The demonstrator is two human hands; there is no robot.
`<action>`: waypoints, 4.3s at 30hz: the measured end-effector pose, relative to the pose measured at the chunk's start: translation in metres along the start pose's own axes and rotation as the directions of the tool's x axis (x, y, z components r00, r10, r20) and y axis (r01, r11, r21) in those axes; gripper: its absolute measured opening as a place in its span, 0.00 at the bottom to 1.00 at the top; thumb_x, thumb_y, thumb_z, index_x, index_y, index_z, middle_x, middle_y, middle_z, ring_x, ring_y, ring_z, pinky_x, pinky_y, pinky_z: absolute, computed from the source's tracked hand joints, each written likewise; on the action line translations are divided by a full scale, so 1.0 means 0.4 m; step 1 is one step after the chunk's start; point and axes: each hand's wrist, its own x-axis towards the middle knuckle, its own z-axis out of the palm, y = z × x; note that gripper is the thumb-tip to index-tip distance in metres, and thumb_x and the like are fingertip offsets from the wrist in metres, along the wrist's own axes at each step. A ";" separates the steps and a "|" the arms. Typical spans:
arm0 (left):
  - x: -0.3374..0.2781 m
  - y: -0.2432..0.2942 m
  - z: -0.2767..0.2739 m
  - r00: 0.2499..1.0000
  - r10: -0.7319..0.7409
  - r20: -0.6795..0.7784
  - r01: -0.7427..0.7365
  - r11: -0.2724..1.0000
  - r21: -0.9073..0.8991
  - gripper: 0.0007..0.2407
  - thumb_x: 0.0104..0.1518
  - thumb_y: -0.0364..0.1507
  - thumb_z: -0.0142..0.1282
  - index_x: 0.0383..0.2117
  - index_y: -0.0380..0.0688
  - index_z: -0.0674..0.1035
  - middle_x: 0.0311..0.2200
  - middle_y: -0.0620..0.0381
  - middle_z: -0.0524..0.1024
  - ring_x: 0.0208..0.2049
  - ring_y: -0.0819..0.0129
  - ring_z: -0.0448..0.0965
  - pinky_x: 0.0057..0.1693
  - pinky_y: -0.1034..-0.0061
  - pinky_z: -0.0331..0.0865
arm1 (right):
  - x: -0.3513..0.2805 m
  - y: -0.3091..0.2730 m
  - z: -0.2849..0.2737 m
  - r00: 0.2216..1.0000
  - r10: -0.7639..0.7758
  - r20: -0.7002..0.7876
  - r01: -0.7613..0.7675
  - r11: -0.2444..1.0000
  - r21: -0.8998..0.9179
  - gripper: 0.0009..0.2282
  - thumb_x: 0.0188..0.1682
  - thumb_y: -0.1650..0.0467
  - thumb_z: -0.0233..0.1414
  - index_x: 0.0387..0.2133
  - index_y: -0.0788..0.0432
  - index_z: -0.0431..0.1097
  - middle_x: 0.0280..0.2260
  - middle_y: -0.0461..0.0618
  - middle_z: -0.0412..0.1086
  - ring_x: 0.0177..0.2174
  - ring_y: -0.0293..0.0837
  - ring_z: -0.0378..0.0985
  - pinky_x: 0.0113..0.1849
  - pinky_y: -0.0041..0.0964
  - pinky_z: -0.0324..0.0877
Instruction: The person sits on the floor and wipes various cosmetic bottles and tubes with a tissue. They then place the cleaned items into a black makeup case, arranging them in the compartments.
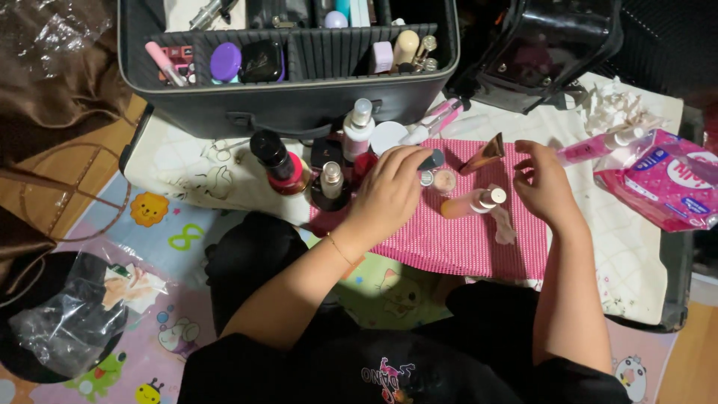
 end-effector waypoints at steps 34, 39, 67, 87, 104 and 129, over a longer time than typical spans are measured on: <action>-0.038 -0.009 0.183 0.978 -0.096 0.187 0.062 0.982 0.180 0.20 0.59 0.23 0.52 0.60 0.37 0.70 0.57 0.40 0.67 0.63 0.42 0.66 0.66 0.54 0.64 | 0.054 0.021 0.139 0.978 -0.129 -0.164 0.155 0.976 0.153 0.10 0.47 0.68 0.66 0.36 0.58 0.74 0.31 0.54 0.73 0.27 0.52 0.78 0.29 0.40 0.72; -0.066 -0.038 0.225 0.997 0.012 0.071 -0.014 1.000 0.023 0.19 0.60 0.24 0.49 0.59 0.39 0.72 0.58 0.43 0.67 0.61 0.43 0.68 0.65 0.53 0.66 | 0.065 0.013 0.024 0.921 -0.208 -0.329 0.295 0.924 0.242 0.13 0.54 0.76 0.60 0.49 0.68 0.68 0.38 0.65 0.74 0.37 0.59 0.80 0.36 0.51 0.75; -0.032 -0.043 0.130 0.997 -0.022 0.079 0.043 0.959 -0.279 0.13 0.58 0.20 0.50 0.49 0.37 0.76 0.53 0.47 0.71 0.55 0.50 0.75 0.58 0.59 0.73 | 0.590 -0.515 0.124 0.712 -0.564 0.419 0.559 0.816 0.149 0.08 0.48 0.75 0.59 0.40 0.63 0.77 0.32 0.63 0.75 0.36 0.65 0.80 0.43 0.57 0.72; -0.029 -0.023 0.119 0.993 0.049 0.106 -0.026 0.978 -0.208 0.11 0.59 0.21 0.50 0.47 0.37 0.77 0.49 0.49 0.72 0.53 0.55 0.77 0.57 0.64 0.74 | 0.631 -0.460 0.232 0.668 -0.525 0.528 0.742 0.523 -0.418 0.17 0.50 0.74 0.54 0.54 0.52 0.69 0.45 0.56 0.73 0.36 0.59 0.83 0.38 0.49 0.79; 0.013 0.016 0.051 0.959 -0.049 0.280 0.134 0.947 -0.291 0.11 0.59 0.18 0.54 0.48 0.36 0.76 0.48 0.53 0.72 0.47 0.57 0.75 0.57 0.64 0.74 | 0.623 -0.520 0.204 0.641 -0.613 0.462 0.757 0.403 -0.515 0.17 0.45 0.67 0.58 0.48 0.56 0.68 0.36 0.53 0.72 0.25 0.58 0.79 0.27 0.49 0.74; -0.006 0.021 0.064 0.956 -0.025 0.291 0.104 0.960 -0.259 0.12 0.63 0.20 0.54 0.52 0.39 0.76 0.52 0.54 0.70 0.39 0.60 0.74 0.49 0.70 0.74 | 0.590 -0.546 0.172 0.601 -0.685 0.411 0.785 0.408 -0.466 0.22 0.43 0.67 0.63 0.48 0.59 0.64 0.41 0.53 0.69 0.27 0.57 0.77 0.28 0.47 0.73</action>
